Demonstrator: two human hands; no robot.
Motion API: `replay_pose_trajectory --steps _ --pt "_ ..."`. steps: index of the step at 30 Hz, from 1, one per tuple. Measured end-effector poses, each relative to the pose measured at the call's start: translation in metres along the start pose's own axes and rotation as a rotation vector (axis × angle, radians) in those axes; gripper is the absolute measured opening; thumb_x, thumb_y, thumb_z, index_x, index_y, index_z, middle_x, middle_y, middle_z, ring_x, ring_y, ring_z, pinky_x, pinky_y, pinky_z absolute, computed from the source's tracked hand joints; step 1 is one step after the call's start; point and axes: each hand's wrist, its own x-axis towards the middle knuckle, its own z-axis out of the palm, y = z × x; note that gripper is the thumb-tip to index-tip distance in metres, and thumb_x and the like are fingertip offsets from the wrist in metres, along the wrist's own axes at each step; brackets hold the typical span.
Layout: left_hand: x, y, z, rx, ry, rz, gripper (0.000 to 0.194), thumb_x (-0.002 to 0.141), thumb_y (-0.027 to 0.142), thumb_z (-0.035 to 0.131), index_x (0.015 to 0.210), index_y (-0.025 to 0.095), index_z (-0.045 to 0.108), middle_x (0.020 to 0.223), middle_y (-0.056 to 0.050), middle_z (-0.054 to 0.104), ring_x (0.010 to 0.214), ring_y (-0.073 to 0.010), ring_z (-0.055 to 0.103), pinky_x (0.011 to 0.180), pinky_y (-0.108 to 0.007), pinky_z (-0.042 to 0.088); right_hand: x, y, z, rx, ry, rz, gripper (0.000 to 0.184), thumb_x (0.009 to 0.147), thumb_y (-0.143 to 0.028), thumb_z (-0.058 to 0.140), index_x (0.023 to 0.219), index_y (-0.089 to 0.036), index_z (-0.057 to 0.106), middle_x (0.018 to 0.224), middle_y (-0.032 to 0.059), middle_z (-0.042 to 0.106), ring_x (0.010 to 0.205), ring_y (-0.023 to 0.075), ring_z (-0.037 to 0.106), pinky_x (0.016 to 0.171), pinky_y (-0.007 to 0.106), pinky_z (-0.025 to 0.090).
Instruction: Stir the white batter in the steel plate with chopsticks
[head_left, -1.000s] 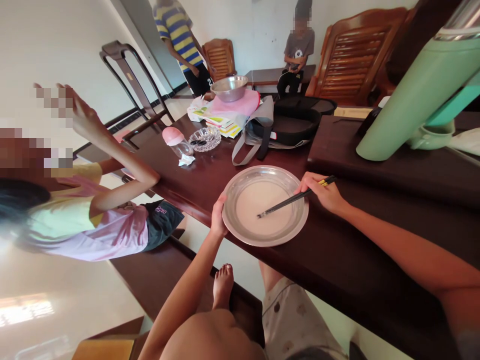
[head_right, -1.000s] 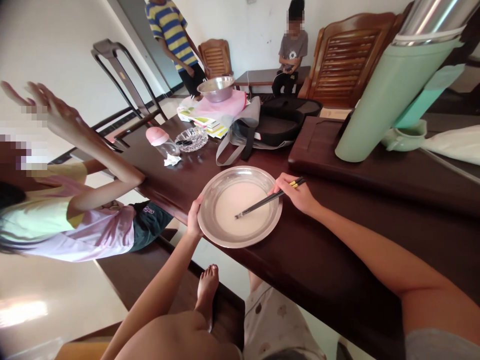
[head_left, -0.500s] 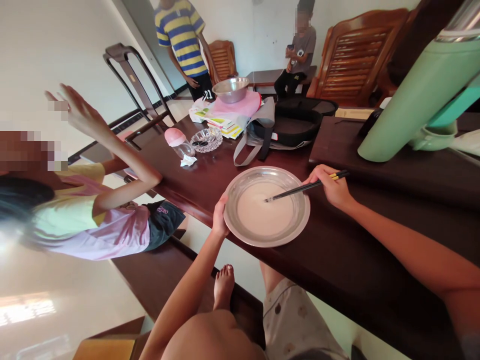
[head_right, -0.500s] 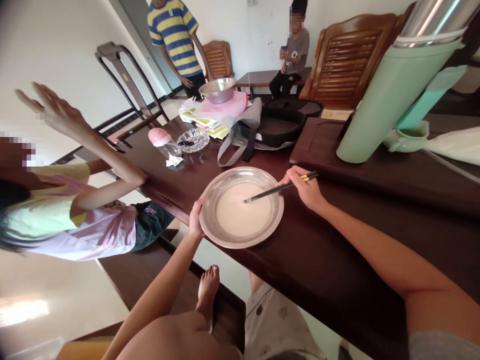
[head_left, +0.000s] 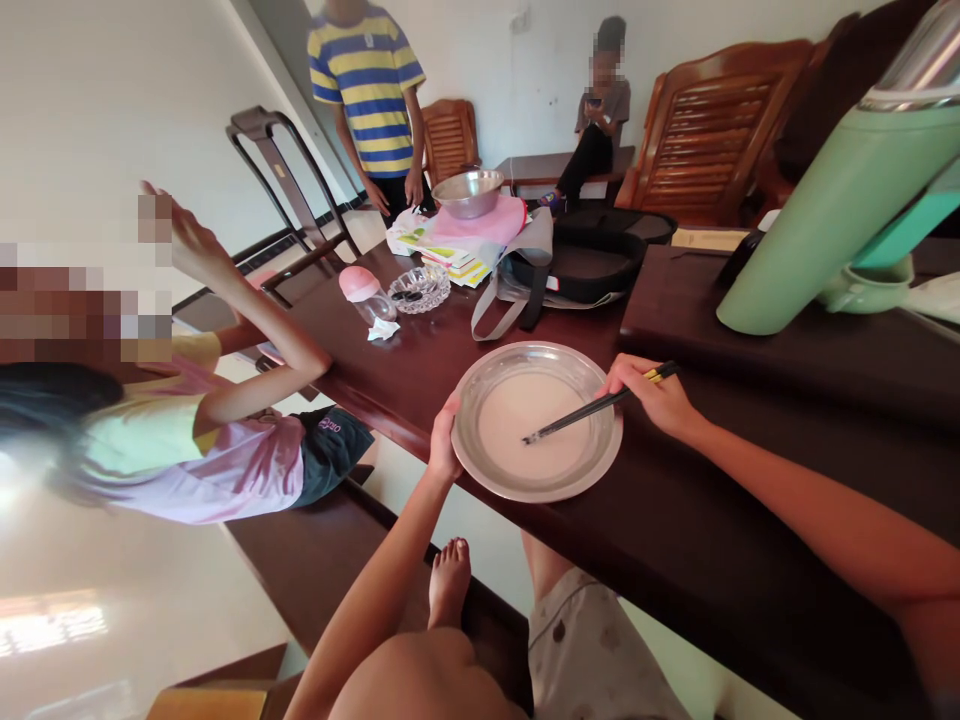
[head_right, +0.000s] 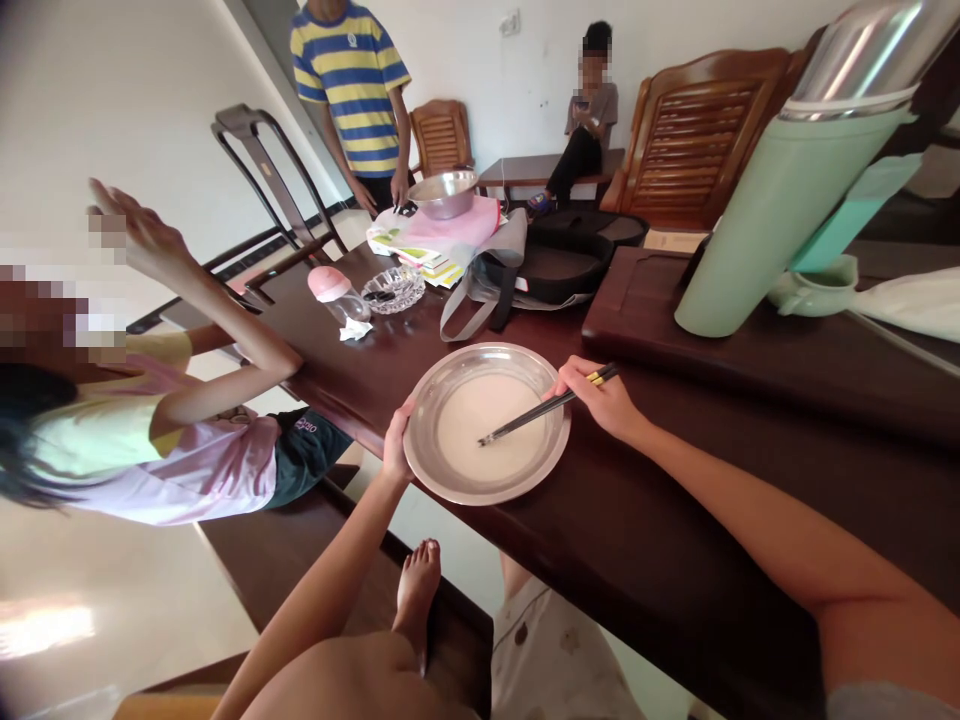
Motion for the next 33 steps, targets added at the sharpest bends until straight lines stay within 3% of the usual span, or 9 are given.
replay_pose_trajectory --steps 5,8,11,15,20,25,30,33 --pt "-0.0013 0.0011 0.0012 0.004 0.005 0.003 0.049 0.070 0.051 0.071 0.107 0.019 0.070 0.095 -0.007 0.077 0.101 -0.0319 0.071 0.087 -0.042 0.056 0.0006 0.0008 -0.0014 0.021 0.094 -0.043 0.041 0.088 -0.053 0.065 0.061 -0.023 0.065 0.064 0.0014 0.070 0.063 0.0178 0.067 0.067 0.032 0.054" --pt "-0.0021 0.0021 0.0025 -0.003 -0.016 0.014 0.049 0.071 0.050 0.071 0.109 0.020 0.070 0.099 -0.007 0.077 0.103 -0.0320 0.070 0.088 -0.042 0.056 -0.0003 -0.0003 -0.0005 0.053 0.033 -0.024 0.043 0.088 -0.053 0.064 0.058 -0.022 0.064 0.060 0.0012 0.068 0.059 0.0182 0.066 0.063 0.032 0.053" --pt "-0.0023 0.0022 0.0026 -0.017 -0.032 0.024 0.048 0.071 0.048 0.071 0.110 0.020 0.070 0.102 -0.007 0.076 0.103 -0.0321 0.070 0.088 -0.041 0.056 -0.0013 -0.0012 0.0004 -0.025 -0.030 -0.014 0.040 0.088 -0.054 0.064 0.063 -0.022 0.068 0.066 0.0026 0.071 0.065 0.0195 0.068 0.068 0.034 0.054" --pt "-0.0016 0.0006 0.0002 -0.026 -0.029 0.026 0.048 0.073 0.049 0.071 0.110 0.019 0.071 0.102 -0.008 0.076 0.102 -0.0315 0.070 0.088 -0.041 0.056 -0.0003 0.0007 -0.0013 0.012 0.066 -0.041 0.041 0.089 -0.052 0.064 0.061 -0.023 0.066 0.064 0.0011 0.070 0.063 0.0183 0.067 0.067 0.033 0.053" --pt "-0.0005 -0.0015 -0.0025 -0.024 -0.026 0.015 0.049 0.075 0.050 0.071 0.112 0.018 0.070 0.103 -0.007 0.076 0.101 -0.0302 0.070 0.089 -0.040 0.055 -0.0012 -0.0006 0.0016 -0.015 -0.035 0.006 0.042 0.087 -0.057 0.065 0.062 -0.023 0.067 0.066 0.0026 0.072 0.064 0.0196 0.068 0.067 0.033 0.054" --pt "-0.0012 0.0004 -0.0004 -0.019 -0.020 0.012 0.051 0.074 0.051 0.071 0.113 0.018 0.071 0.100 -0.007 0.076 0.101 -0.0301 0.070 0.090 -0.039 0.054 0.0006 -0.0020 -0.0017 0.001 0.076 -0.027 0.043 0.087 -0.057 0.065 0.060 -0.025 0.065 0.062 0.0013 0.070 0.062 0.0195 0.067 0.067 0.034 0.054" --pt "-0.0035 0.0033 0.0030 -0.045 -0.021 0.005 0.049 0.073 0.049 0.071 0.112 0.019 0.071 0.101 -0.007 0.076 0.104 -0.0309 0.069 0.091 -0.040 0.054 -0.0006 -0.0016 -0.0010 -0.013 -0.043 -0.005 0.042 0.087 -0.058 0.064 0.062 -0.024 0.068 0.065 0.0024 0.071 0.064 0.0205 0.069 0.066 0.035 0.054" --pt "-0.0040 0.0033 0.0031 -0.047 -0.010 -0.001 0.049 0.072 0.049 0.072 0.110 0.018 0.071 0.103 -0.007 0.076 0.105 -0.0312 0.069 0.091 -0.039 0.054 -0.0003 0.0000 -0.0022 -0.040 0.029 -0.023 0.040 0.087 -0.056 0.065 0.064 -0.025 0.069 0.067 0.0021 0.072 0.066 0.0203 0.069 0.069 0.035 0.053"
